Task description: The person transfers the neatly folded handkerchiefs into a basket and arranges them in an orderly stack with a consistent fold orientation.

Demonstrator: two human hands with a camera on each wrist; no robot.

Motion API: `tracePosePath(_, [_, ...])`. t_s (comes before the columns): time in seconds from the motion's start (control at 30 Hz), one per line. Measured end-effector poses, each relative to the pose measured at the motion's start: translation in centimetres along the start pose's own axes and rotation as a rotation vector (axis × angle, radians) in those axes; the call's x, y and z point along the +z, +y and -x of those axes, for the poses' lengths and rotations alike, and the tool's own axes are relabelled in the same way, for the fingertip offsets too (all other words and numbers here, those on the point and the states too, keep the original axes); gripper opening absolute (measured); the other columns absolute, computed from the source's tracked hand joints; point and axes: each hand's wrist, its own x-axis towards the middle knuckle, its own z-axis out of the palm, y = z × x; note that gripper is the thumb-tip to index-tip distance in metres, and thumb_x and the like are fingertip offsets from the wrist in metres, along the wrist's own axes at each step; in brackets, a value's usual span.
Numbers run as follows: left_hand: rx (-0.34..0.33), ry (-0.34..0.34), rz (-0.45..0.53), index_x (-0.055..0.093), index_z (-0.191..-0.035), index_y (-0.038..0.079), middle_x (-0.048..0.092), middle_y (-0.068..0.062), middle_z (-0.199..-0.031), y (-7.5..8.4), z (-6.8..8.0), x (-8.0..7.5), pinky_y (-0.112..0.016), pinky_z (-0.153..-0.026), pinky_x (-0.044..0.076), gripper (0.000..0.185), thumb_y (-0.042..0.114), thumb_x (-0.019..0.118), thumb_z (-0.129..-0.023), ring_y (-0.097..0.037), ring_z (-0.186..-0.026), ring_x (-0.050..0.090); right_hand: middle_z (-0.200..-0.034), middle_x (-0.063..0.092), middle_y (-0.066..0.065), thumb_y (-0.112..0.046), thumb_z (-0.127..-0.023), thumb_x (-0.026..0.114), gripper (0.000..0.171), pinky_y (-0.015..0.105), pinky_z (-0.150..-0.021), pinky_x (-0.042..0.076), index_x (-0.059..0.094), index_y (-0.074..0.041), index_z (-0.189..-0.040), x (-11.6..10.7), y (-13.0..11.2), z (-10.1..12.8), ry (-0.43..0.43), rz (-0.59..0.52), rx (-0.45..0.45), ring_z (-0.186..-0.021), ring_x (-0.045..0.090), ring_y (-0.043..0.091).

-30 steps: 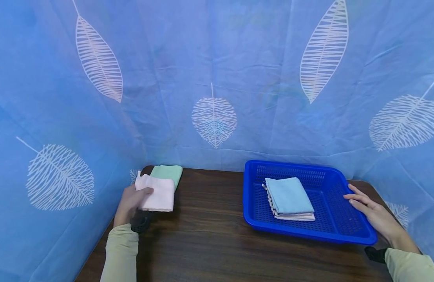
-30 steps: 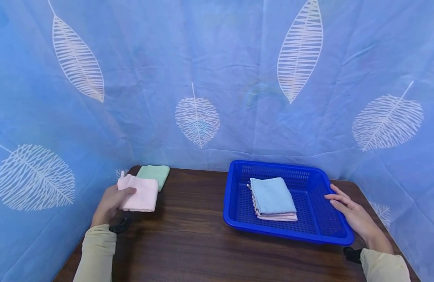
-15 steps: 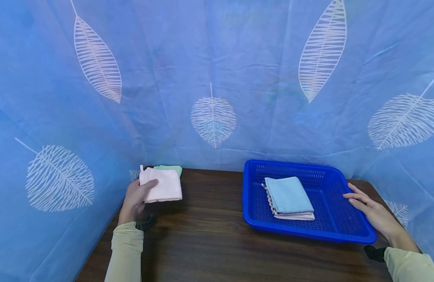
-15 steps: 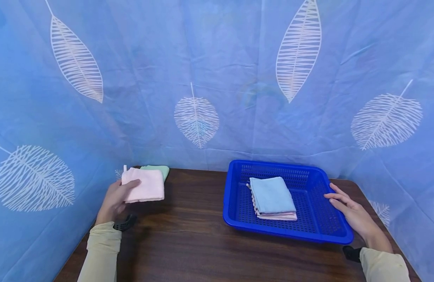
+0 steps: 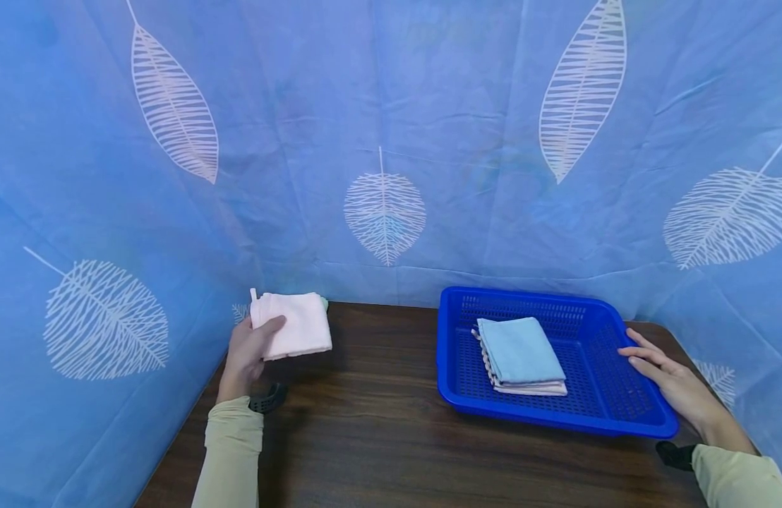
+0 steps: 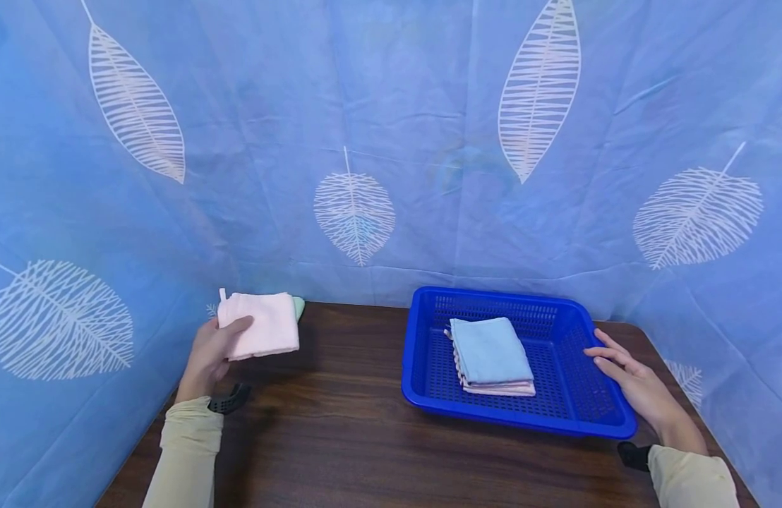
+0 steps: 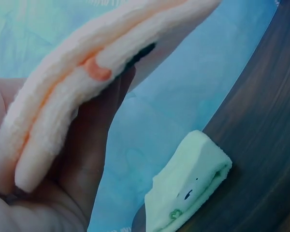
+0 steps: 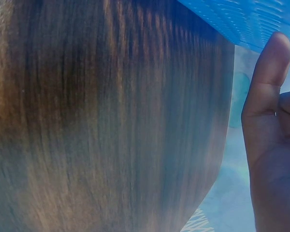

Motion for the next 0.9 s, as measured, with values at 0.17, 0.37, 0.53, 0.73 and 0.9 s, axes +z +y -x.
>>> tracePosePath(0.17, [0.015,0.002,0.032,0.035,-0.155,0.002,0.052,-0.024,-0.143,0.2,0.0,0.4,-0.028,-0.069,0.062,0.067,0.029,0.065,-0.100,-0.004,-0.081,0.070,-0.158,-0.001,-0.043,-0.052,-0.108,0.041,0.059,0.083,-0.109,0.006,0.043,-0.017,-0.155,0.0,-0.1,0.0,0.002,0.008,0.008,-0.155,-0.020,0.039])
tracePosePath(0.37, [-0.007,-0.002,0.023,0.033,-0.156,0.006,0.052,-0.021,-0.146,0.7,0.2,0.6,-0.027,-0.075,0.062,0.071,0.035,0.064,-0.100,-0.007,-0.090,0.070,-0.158,-0.001,-0.043,-0.053,-0.107,0.041,0.060,0.082,-0.109,0.010,0.043,-0.018,-0.155,0.0,-0.1,0.0,-0.001,0.014,0.022,-0.155,-0.018,0.041])
tracePosePath(0.53, [0.004,-0.037,0.027,0.032,-0.158,0.007,0.051,-0.020,-0.146,1.3,0.4,0.9,-0.027,-0.077,0.062,0.073,0.036,0.065,-0.099,-0.007,-0.092,0.070,-0.157,0.000,-0.044,-0.053,-0.107,0.041,0.061,0.083,-0.108,0.008,0.043,-0.016,-0.155,-0.1,-0.2,0.0,0.003,0.036,0.014,-0.155,-0.016,0.043])
tracePosePath(0.73, [0.031,-0.115,0.087,0.031,-0.158,0.008,0.053,-0.020,-0.139,1.7,0.5,1.6,-0.032,-0.071,0.063,0.069,0.030,0.062,-0.102,-0.006,-0.084,0.073,-0.155,0.002,-0.046,-0.051,-0.108,0.041,0.059,0.083,-0.109,0.003,0.043,-0.016,-0.155,-0.2,-0.2,0.0,0.001,0.033,-0.006,-0.156,-0.020,0.034])
tracePosePath(0.9, [0.032,-0.149,0.083,0.030,-0.158,0.007,0.055,-0.018,-0.135,1.8,0.6,2.6,-0.033,-0.072,0.063,0.066,0.029,0.059,-0.103,-0.008,-0.088,0.073,-0.155,0.003,-0.047,-0.050,-0.108,0.041,0.058,0.082,-0.110,0.003,0.043,-0.015,-0.155,-0.1,0.0,0.0,-0.001,0.024,-0.009,-0.157,-0.021,0.027])
